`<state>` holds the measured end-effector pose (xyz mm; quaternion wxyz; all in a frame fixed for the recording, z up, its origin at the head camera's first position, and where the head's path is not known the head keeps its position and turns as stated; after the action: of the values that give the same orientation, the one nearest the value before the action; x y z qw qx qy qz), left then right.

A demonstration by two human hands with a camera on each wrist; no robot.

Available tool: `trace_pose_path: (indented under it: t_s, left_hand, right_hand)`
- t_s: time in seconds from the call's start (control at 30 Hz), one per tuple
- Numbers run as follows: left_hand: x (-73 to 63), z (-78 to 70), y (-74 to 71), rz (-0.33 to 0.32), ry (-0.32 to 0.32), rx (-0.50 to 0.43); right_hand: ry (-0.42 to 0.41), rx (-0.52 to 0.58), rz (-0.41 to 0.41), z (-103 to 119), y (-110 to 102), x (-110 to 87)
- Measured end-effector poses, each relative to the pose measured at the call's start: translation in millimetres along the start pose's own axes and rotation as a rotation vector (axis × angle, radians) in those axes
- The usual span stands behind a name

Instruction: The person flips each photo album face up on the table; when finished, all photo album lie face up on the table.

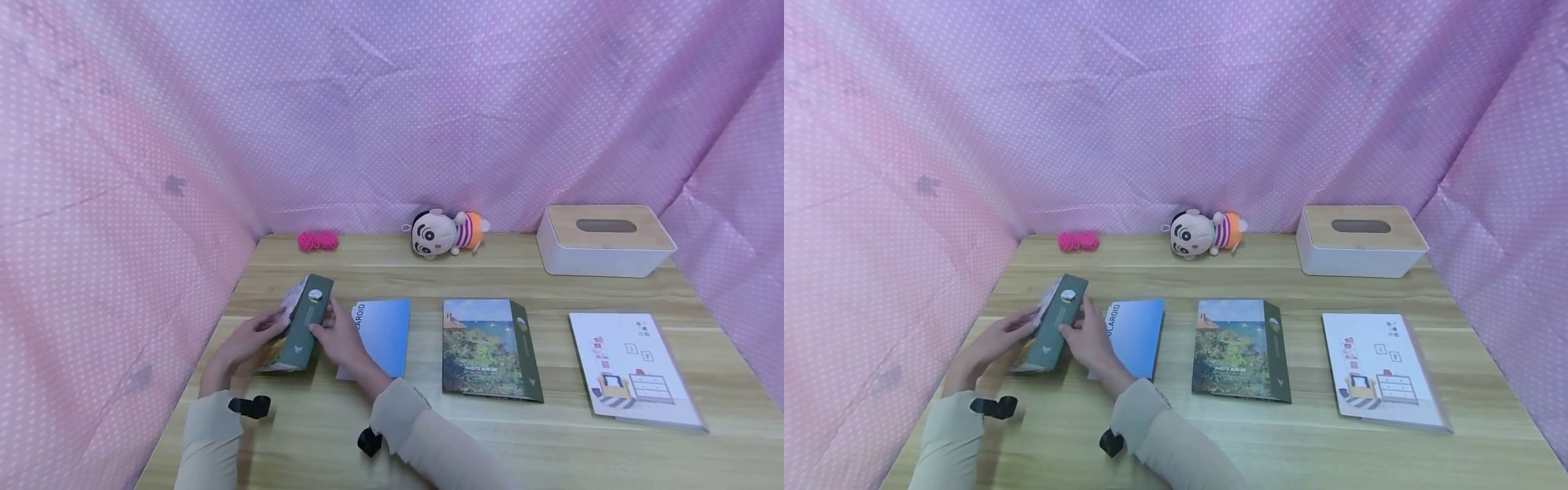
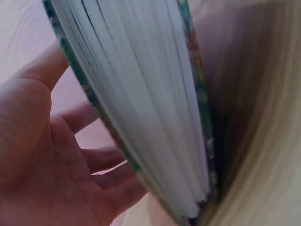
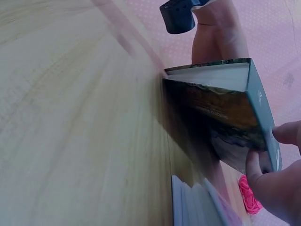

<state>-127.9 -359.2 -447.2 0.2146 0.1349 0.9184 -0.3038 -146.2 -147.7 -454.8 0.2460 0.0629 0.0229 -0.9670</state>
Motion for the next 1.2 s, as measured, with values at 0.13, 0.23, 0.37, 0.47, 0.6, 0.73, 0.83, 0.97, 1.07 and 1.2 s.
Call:
trace_pose_path:
  t_s: [0.13,0.23,0.37,0.47,0.6,0.73,0.83,0.97,1.07,1.2]
  left_hand:
    - [-3.5,-2.4,-0.4,0.017,0.078,-0.061]
    - [-6.3,-6.3,-0.9,0.043,0.151,-0.116]
    - [-10.9,-15.1,-2.0,0.062,0.194,-0.172]
    - [-15.4,-22.5,-3.6,0.04,0.227,-0.191]
    - [-20.4,-29.0,-6.2,0.005,0.282,-0.201]
    - [-23.1,-29.6,-9.3,-0.009,0.289,-0.215]
    - [-24.4,-28.0,-12.4,-0.004,0.295,-0.24]
    - [-25.8,-25.3,-17.2,0.01,0.313,-0.265]
    - [-27.4,-23.1,-20.1,0.016,0.311,-0.263]
    - [-30.8,-21.3,-22.8,0.003,0.285,-0.245]
  right_hand:
    - [-0.011,0.031,-0.009,1.9,-0.6,0.2]
    - [-0.032,0.057,-0.002,4.4,-1.1,-0.7]
    - [-0.074,0.087,0.003,9.3,-1.5,-1.2]
    - [-0.125,0.103,0.004,14.4,-0.5,-1.2]
    - [-0.147,0.109,0.011,18.3,2.6,-0.9]
    - [-0.108,0.107,0.022,17.2,6.2,-0.7]
    - [-0.092,0.116,0.036,14.6,9.0,-0.3]
    - [-0.083,0.145,0.052,8.3,14.8,1.3]
    - [-0.079,0.148,0.068,2.6,20.4,1.7]
    - [-0.091,0.103,0.092,-2.4,28.0,1.4]
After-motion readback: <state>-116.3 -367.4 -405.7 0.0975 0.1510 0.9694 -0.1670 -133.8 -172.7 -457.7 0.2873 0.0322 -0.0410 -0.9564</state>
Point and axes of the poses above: each hand's wrist, its own x-axis towards the middle knuckle, its own y-axis out of the palm, z = x × y, the point moved 1 cm from there along x, towards the middle knuckle, and after that the axes turned 8 degrees about z, right-handed, at the moved point
